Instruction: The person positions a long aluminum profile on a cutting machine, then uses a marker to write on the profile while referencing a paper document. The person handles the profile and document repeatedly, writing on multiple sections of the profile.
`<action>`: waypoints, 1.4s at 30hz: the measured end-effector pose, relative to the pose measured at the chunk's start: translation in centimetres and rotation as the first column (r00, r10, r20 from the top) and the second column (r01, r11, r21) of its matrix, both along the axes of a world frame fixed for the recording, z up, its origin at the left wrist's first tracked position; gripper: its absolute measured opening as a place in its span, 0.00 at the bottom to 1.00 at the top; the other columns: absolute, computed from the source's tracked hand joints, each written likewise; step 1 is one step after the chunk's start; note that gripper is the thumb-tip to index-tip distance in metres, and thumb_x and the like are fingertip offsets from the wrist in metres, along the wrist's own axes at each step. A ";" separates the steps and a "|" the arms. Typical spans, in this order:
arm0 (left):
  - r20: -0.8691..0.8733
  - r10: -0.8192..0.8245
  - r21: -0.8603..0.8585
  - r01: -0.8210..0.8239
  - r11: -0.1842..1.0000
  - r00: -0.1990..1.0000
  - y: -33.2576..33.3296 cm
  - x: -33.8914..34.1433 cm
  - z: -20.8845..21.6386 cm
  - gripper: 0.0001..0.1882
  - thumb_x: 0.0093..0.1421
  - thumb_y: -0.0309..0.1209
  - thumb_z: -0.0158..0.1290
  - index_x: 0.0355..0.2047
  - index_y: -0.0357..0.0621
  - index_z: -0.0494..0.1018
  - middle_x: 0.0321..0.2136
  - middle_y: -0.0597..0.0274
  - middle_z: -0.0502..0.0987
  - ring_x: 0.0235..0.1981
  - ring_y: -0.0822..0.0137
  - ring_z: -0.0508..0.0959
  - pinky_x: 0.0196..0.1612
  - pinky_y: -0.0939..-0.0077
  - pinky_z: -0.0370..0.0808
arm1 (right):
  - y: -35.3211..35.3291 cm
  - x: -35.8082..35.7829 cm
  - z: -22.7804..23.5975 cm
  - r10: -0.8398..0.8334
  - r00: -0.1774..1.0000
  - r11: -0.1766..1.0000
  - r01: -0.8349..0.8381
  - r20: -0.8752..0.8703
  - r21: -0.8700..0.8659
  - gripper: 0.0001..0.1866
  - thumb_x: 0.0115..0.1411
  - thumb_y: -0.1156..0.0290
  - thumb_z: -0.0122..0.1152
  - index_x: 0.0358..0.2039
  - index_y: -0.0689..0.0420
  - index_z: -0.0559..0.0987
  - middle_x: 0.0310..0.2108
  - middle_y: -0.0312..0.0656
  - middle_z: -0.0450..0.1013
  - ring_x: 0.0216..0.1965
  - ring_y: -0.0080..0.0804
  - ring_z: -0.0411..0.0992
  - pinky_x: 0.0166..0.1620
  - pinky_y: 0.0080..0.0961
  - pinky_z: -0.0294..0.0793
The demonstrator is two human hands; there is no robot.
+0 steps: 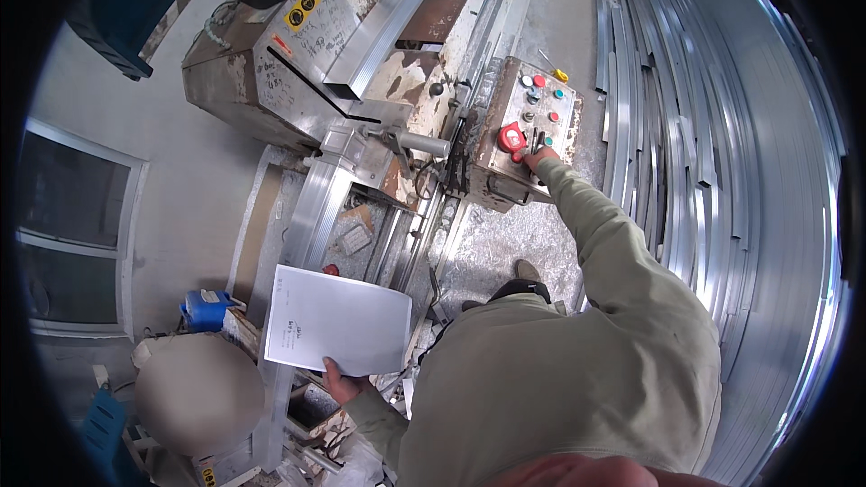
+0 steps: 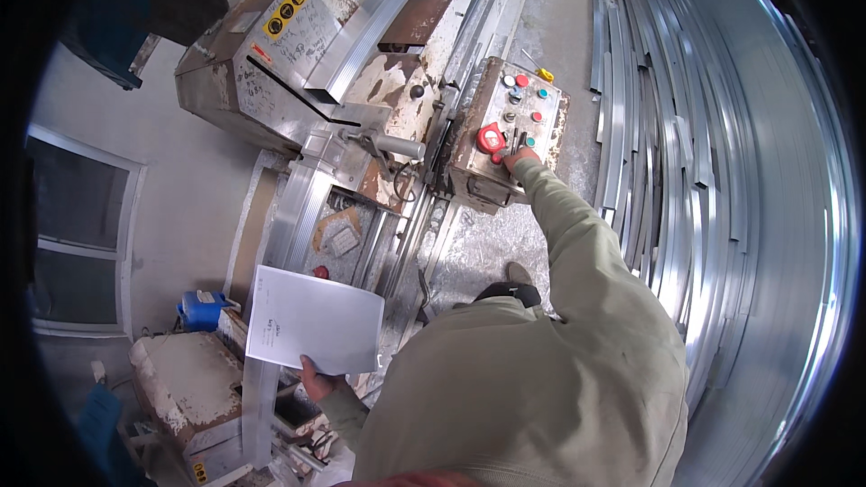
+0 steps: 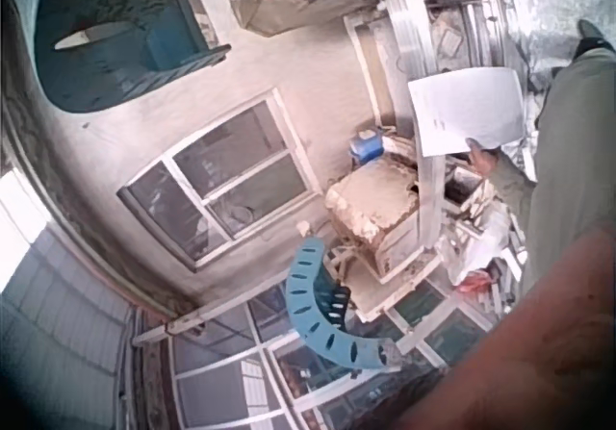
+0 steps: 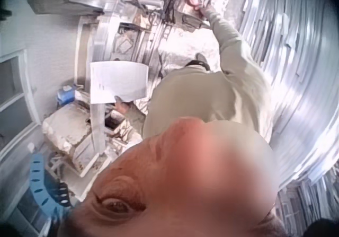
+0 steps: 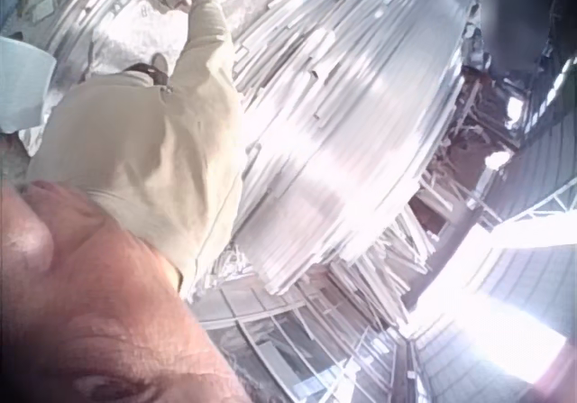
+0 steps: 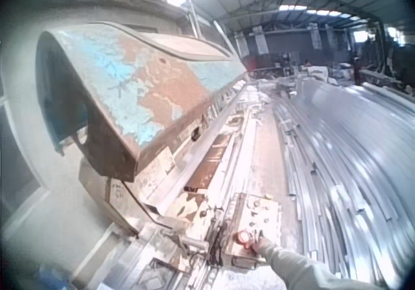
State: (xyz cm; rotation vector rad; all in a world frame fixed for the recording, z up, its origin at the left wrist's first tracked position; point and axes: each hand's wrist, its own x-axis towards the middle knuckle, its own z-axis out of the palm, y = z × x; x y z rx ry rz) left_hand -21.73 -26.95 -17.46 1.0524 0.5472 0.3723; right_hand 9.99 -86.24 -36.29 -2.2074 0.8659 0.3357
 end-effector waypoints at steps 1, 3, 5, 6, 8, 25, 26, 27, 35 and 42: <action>0.025 -0.033 -0.012 0.033 0.999 0.999 -0.4 0.9 -0.1 0.35 0.70 0.41 0.55 0.71 0.36 0.60 0.63 0.43 0.71 0.61 0.46 0.74 0.60 0.41 0.75 | -1.2 0.6 -1.2 0.014 1.000 0.995 -0.011 0.028 -0.103 0.31 0.57 0.48 0.68 0.48 0.65 0.84 0.46 0.59 0.82 0.48 0.52 0.82 0.54 0.40 0.80; 0.032 -0.002 0.050 0.001 0.999 0.999 0.9 0.1 -2.8 0.36 0.70 0.42 0.56 0.70 0.34 0.60 0.63 0.43 0.71 0.61 0.46 0.75 0.60 0.42 0.75 | -0.7 1.3 -0.9 0.008 0.999 0.988 -0.015 -0.041 -0.154 0.33 0.57 0.47 0.68 0.49 0.65 0.84 0.47 0.61 0.81 0.51 0.54 0.81 0.56 0.40 0.79; 0.013 0.052 0.086 -0.053 0.995 0.999 0.7 0.1 -3.5 0.36 0.69 0.42 0.56 0.69 0.32 0.60 0.62 0.42 0.72 0.60 0.47 0.75 0.59 0.43 0.75 | -0.4 1.0 0.5 0.003 0.999 0.993 -0.007 -0.035 -0.115 0.34 0.57 0.45 0.68 0.48 0.66 0.84 0.46 0.59 0.82 0.50 0.54 0.81 0.55 0.40 0.79; -0.001 0.074 0.086 -0.073 0.994 0.997 -0.8 0.4 -2.6 0.36 0.69 0.43 0.57 0.69 0.31 0.61 0.62 0.42 0.72 0.59 0.47 0.76 0.59 0.43 0.75 | -0.7 0.3 1.3 -0.011 0.999 0.995 0.008 -0.034 -0.100 0.34 0.57 0.44 0.68 0.48 0.66 0.84 0.46 0.59 0.82 0.50 0.54 0.81 0.55 0.40 0.79; 0.008 0.111 0.083 -0.111 0.990 0.994 -1.3 -0.2 -2.0 0.35 0.69 0.42 0.57 0.68 0.30 0.62 0.60 0.42 0.73 0.57 0.48 0.77 0.58 0.45 0.76 | 0.1 -0.9 2.8 0.013 0.999 0.998 -0.014 -0.031 -0.055 0.38 0.57 0.40 0.67 0.51 0.65 0.83 0.48 0.60 0.81 0.52 0.55 0.80 0.57 0.41 0.78; -0.122 -0.702 0.346 0.693 0.633 0.702 -5.6 3.3 -0.3 0.14 0.68 0.27 0.57 0.51 0.33 0.80 0.42 0.62 0.83 0.45 0.70 0.79 0.52 0.71 0.74 | 26.4 -12.4 12.1 0.419 0.658 -0.049 -0.671 0.625 0.740 0.53 0.57 0.55 0.76 0.74 0.63 0.56 0.65 0.54 0.67 0.64 0.43 0.68 0.65 0.41 0.69; -0.125 -0.735 0.328 0.727 0.603 0.666 -5.1 3.3 -0.5 0.14 0.67 0.27 0.57 0.51 0.33 0.80 0.42 0.62 0.83 0.46 0.70 0.79 0.53 0.71 0.74 | 26.1 -12.4 11.7 0.463 0.674 -0.030 -0.637 0.575 0.770 0.51 0.58 0.56 0.76 0.73 0.63 0.58 0.63 0.53 0.70 0.62 0.41 0.70 0.64 0.40 0.70; -0.112 -0.723 0.295 0.717 0.631 0.682 -4.5 3.5 -0.7 0.16 0.67 0.28 0.58 0.53 0.33 0.79 0.44 0.61 0.83 0.48 0.69 0.79 0.54 0.71 0.74 | 26.3 -12.5 12.0 0.498 0.691 -0.007 -0.600 0.523 0.800 0.49 0.58 0.57 0.76 0.72 0.63 0.61 0.61 0.52 0.73 0.61 0.40 0.72 0.64 0.39 0.71; -0.135 0.334 -0.587 -0.347 0.731 0.933 7.1 10.0 -2.9 0.56 0.56 0.69 0.61 0.74 0.50 0.54 0.75 0.53 0.50 0.77 0.47 0.47 0.73 0.27 0.44 | 26.7 -14.6 10.8 0.355 0.818 0.404 -0.571 0.453 0.715 0.15 0.66 0.69 0.71 0.51 0.59 0.84 0.43 0.36 0.83 0.43 0.24 0.78 0.48 0.29 0.79; -0.003 0.462 -0.730 -0.317 0.605 0.887 12.3 16.3 -6.4 0.45 0.53 0.63 0.66 0.66 0.57 0.69 0.71 0.70 0.60 0.76 0.54 0.50 0.72 0.23 0.43 | 21.8 -17.8 9.5 0.253 0.905 0.658 -0.421 0.343 0.624 0.17 0.64 0.64 0.73 0.48 0.62 0.85 0.38 0.38 0.84 0.37 0.26 0.80 0.43 0.29 0.81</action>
